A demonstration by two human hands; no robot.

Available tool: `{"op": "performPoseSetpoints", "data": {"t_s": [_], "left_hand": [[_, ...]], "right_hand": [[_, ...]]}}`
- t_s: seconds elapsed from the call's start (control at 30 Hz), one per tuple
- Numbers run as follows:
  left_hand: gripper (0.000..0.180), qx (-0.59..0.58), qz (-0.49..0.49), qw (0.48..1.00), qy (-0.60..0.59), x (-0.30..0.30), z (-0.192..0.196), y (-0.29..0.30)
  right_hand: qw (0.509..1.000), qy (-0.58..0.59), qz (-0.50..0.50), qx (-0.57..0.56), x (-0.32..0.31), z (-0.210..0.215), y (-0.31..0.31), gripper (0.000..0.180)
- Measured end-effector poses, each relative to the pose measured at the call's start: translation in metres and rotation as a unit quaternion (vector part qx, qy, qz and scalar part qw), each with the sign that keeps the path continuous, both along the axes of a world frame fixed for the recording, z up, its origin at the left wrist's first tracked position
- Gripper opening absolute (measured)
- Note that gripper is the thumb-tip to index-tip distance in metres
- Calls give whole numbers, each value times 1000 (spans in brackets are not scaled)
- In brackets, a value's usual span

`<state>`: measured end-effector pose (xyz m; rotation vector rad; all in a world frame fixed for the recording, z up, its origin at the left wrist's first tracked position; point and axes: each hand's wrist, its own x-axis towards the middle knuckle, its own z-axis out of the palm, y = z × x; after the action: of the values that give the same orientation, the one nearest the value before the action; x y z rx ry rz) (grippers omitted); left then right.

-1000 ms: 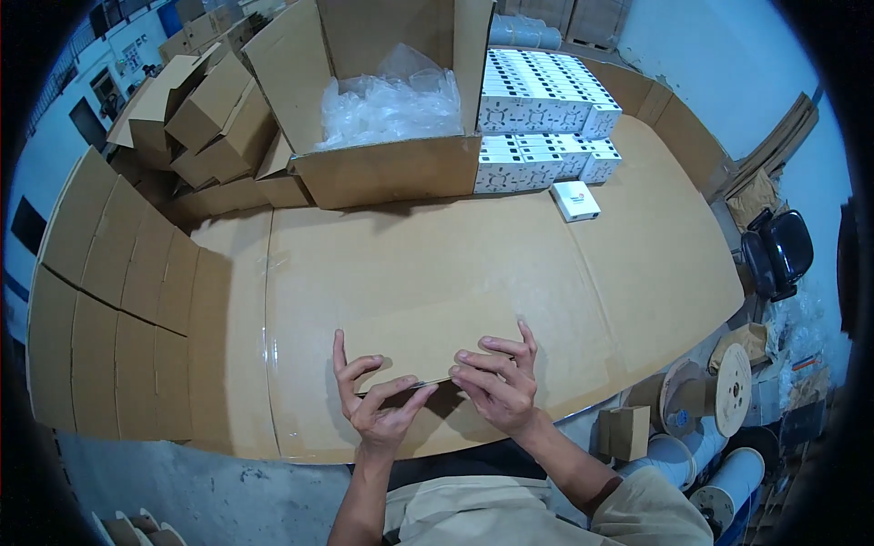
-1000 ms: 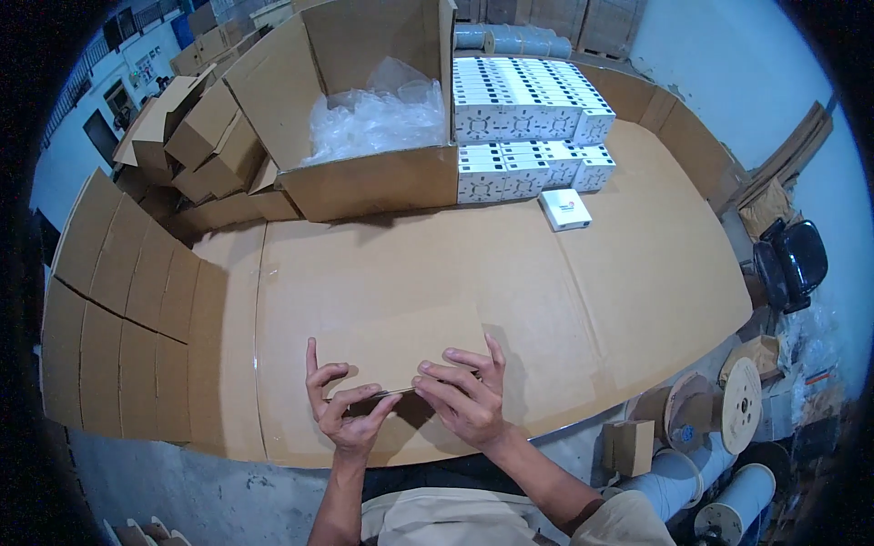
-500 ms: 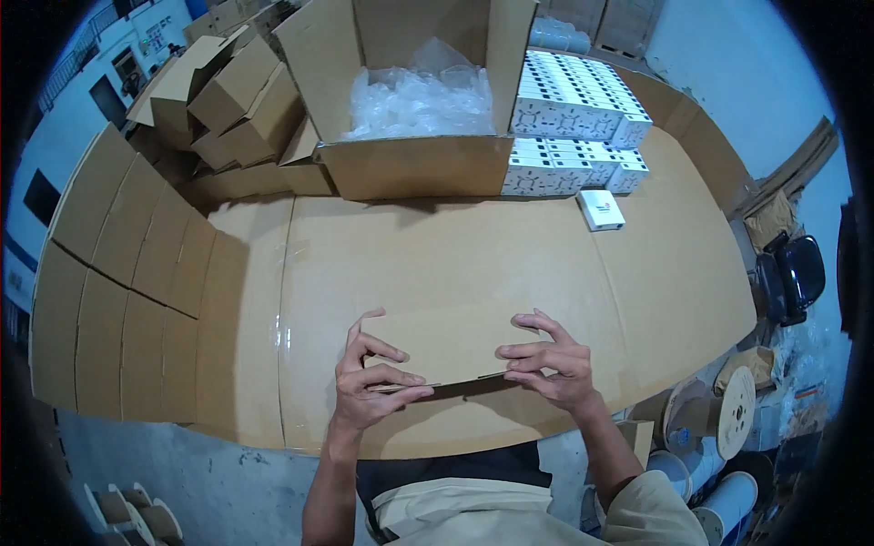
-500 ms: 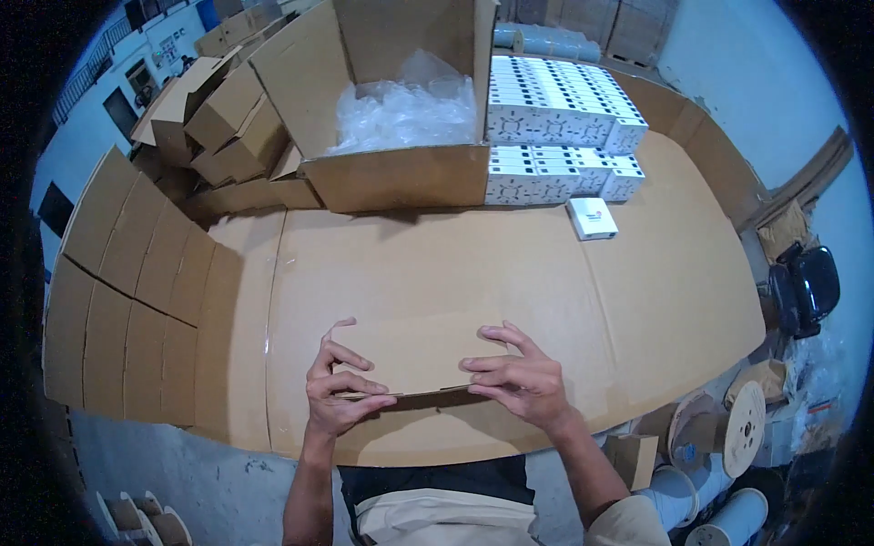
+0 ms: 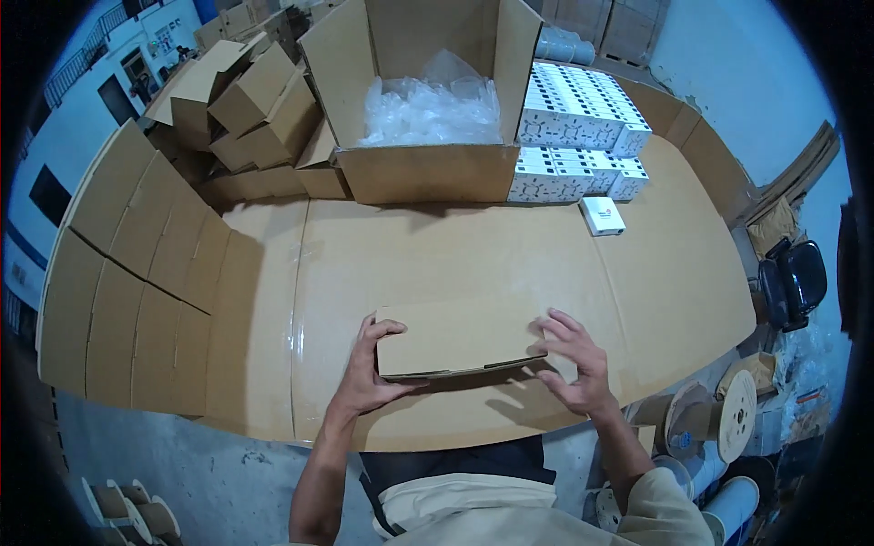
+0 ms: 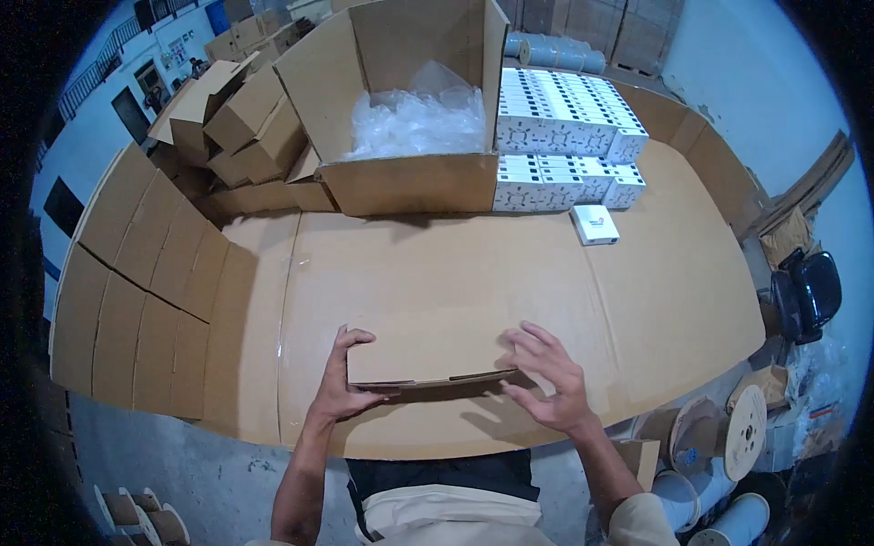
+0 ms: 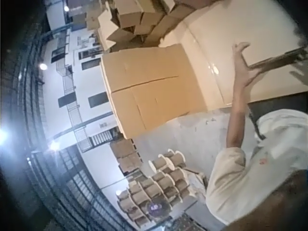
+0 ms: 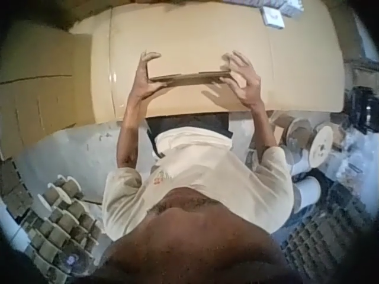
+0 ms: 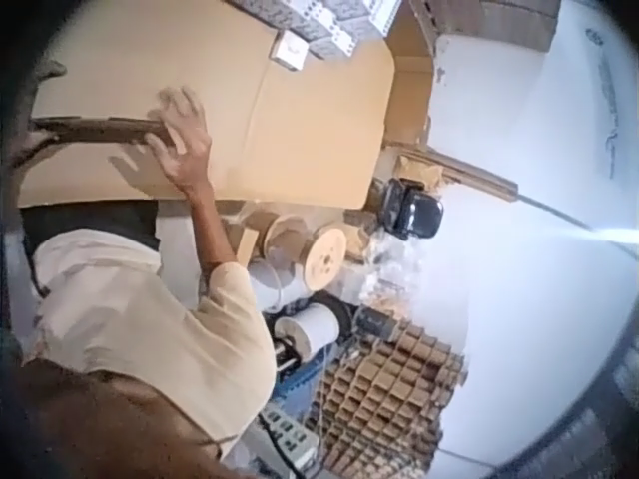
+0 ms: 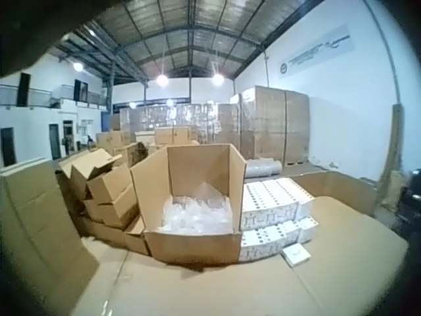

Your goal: Packing small white product boxes into larger cardboard shipping cartons on a warehouse floor.

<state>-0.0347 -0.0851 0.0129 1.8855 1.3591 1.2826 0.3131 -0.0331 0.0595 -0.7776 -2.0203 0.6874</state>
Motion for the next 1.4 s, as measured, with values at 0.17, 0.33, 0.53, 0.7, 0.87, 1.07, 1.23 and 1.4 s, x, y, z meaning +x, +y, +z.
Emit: {"op": "performPoseSetpoints", "data": {"t_s": [0.17, 0.33, 0.53, 0.7, 0.87, 1.07, 1.23, 1.4], "left_hand": [[84, 3, 1, 999, -33, 6, 0, 0], [84, 47, 92, 992, -70, -4, 12, 0], [86, 115, 190, 975, -31, -45, 52, 9], [87, 137, 248, 950, -130, -89, 71, 12], [89, 191, 329, 918, -109, -144, 77, 7], [83, 237, 451, 859, -38, -185, 68, 4], [77, 235, 547, 803, 20, -196, 40, 11], [78, 182, 605, 775, 12, -205, 13, 14]], "right_hand": [[973, 143, -131, -127, 24, -49, -29, 41], [972, 61, -188, -129, 24, -52, -43, 35], [971, 47, -196, -125, 20, -56, -45, 27], [974, 20, -192, -115, 18, -60, -43, 24], [976, 5, -170, -138, 11, -52, -45, 21], [977, -34, -166, -126, 14, -59, -45, 23], [975, -23, -184, -122, 9, -61, -44, 22], [973, -105, -179, -98, 12, -50, -44, 26]]}}
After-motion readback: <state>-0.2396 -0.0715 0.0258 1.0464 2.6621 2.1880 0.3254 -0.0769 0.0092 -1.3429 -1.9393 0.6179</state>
